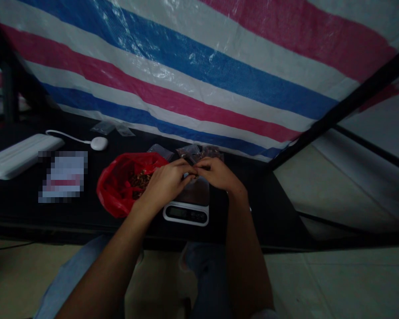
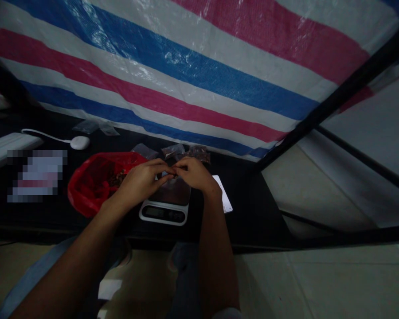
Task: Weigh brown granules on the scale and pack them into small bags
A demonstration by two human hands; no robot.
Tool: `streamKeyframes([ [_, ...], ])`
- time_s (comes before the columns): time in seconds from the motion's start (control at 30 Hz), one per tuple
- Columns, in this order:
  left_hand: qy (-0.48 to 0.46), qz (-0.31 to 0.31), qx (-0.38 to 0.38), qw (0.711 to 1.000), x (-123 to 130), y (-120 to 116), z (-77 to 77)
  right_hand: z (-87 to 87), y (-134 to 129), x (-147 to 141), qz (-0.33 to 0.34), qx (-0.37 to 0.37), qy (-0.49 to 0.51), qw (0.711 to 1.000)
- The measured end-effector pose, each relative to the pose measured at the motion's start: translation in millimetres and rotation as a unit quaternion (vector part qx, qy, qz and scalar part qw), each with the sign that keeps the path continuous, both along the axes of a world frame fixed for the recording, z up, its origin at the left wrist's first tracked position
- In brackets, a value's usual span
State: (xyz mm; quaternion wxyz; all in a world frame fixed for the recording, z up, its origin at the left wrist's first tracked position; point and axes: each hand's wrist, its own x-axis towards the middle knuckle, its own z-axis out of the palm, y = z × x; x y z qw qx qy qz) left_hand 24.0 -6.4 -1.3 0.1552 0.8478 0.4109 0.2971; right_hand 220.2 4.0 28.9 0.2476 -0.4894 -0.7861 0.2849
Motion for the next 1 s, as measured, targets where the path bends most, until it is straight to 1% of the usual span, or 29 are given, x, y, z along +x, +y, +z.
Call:
streamKeyframes([
  [0.1, -0.013, 0.007, -0.014, 1.000, 1.4, -1.2, 1.3, -1.5, 0.1, 0.3, 0.006, -0.028, 0.033, 0.999],
  [0.23, -0.026, 0.011, -0.029, 0.999, 2.5, -1.1, 1.4, -4.2, 1.1, 1.9, -0.017, -0.046, 0.075, 0.996],
  [0.43, -0.072, -0.028, -0.052, 0.996, 2.7, 2.6, 1.2, -7.5, 4.4, 9.2, -0.056, -0.013, 0.090, 0.994],
  [0.53, -0.097, -0.045, -0.051, 0.993, 0.5, 0.8, 2.8, -7.7, 4.1, 14.6, -0.077, -0.013, 0.085, 0.993],
  [0.63, -0.127, -0.034, -0.036, 0.991, -5.4, -0.2, 7.6, -5.2, 2.0, 20.2, -0.104, -0.010, 0.072, 0.992],
  [0.7, -0.134, -0.014, -0.024, 0.991, -9.5, 6.2, 14.1, -2.0, 0.2, 24.2, -0.132, 0.000, 0.062, 0.989],
  [0.73, -0.130, -0.005, -0.021, 0.991, -10.4, 13.4, 18.1, -0.1, -0.7, 26.1, -0.150, 0.007, 0.057, 0.987],
  [0.8, -0.108, 0.012, -0.015, 0.994, -8.2, 37.0, 26.5, 3.3, -2.1, 29.9, -0.187, 0.019, 0.051, 0.981],
  [0.9, -0.041, 0.009, 0.004, 0.999, 8.0, 89.5, 33.7, 6.3, -3.3, 34.5, -0.219, 0.041, 0.050, 0.974],
  [0.97, 0.034, -0.028, -0.010, 0.999, 24.8, 124.5, 31.6, 6.1, -3.4, 36.8, -0.219, 0.054, 0.055, 0.973],
  [1.0, 0.077, -0.051, -0.034, 0.995, 33.4, 139.1, 28.4, 5.5, -3.2, 37.8, -0.217, 0.057, 0.059, 0.973],
])
